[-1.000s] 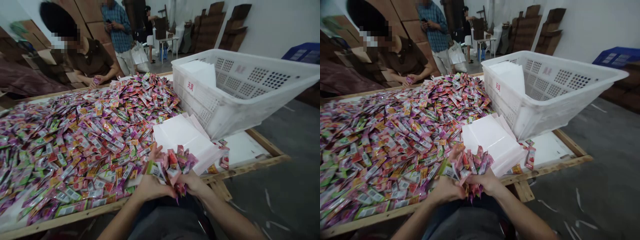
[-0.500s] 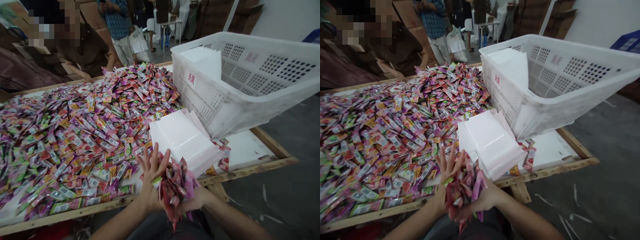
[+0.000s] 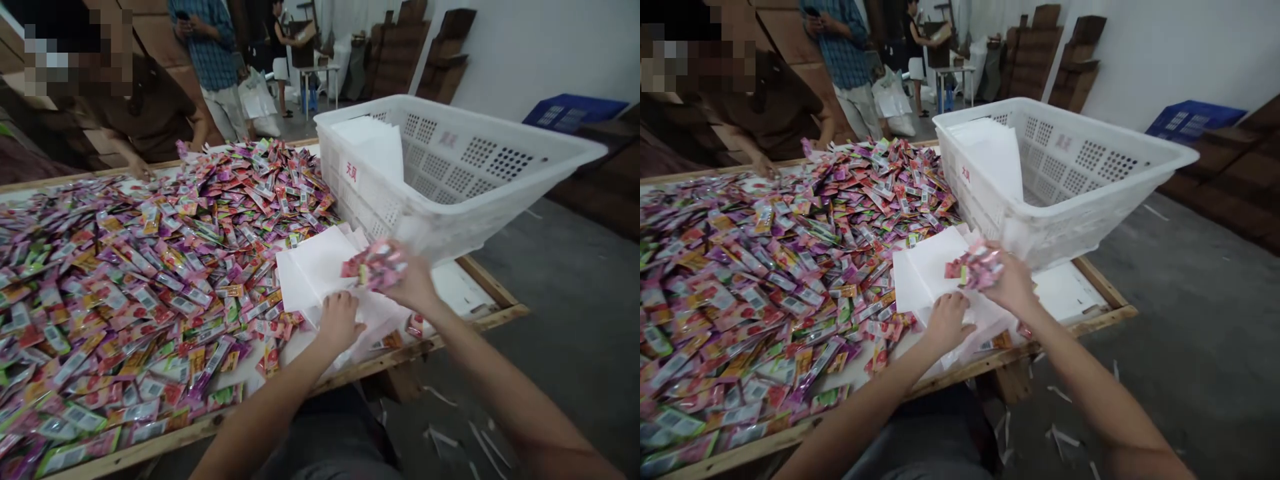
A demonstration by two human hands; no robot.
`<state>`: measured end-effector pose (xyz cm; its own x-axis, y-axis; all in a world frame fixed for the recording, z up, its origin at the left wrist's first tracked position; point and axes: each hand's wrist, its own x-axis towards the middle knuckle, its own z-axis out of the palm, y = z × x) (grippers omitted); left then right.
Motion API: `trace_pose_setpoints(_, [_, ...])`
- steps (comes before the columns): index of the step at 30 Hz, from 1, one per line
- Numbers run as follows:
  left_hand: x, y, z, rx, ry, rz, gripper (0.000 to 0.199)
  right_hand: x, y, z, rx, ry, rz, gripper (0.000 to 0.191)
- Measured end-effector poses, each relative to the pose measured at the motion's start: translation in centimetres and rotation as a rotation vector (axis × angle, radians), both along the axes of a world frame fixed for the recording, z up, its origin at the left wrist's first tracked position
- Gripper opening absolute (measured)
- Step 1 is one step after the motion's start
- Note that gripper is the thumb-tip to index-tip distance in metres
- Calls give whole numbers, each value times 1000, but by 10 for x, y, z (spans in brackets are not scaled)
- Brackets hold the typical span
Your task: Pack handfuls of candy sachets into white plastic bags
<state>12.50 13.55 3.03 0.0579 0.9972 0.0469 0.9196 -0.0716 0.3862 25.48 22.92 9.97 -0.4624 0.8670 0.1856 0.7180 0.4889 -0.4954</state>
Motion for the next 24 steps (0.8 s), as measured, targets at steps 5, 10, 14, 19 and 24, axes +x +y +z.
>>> trace_pose_setpoints(5, [7, -6, -16, -40, 276, 3, 20, -41, 12, -41, 29, -532, 35, 53])
trace_pose_setpoints(10, [10, 5, -14, -49, 430, 39, 24, -28, 17, -60, -35, -377, 186, 60])
trace_pose_setpoints(14, [-5, 11, -23, 88, 455, -163, 21, -21, 17, -71, 39, -229, 119, 54])
trace_pose_setpoints(19, [-39, -4, -22, 8, 458, -249, 18, -28, 24, -54, 17, 29, 14, 39])
trace_pose_setpoints(24, [-66, -12, -12, 13, 273, -12, 18, -36, -8, 2, -124, 515, 129, 25])
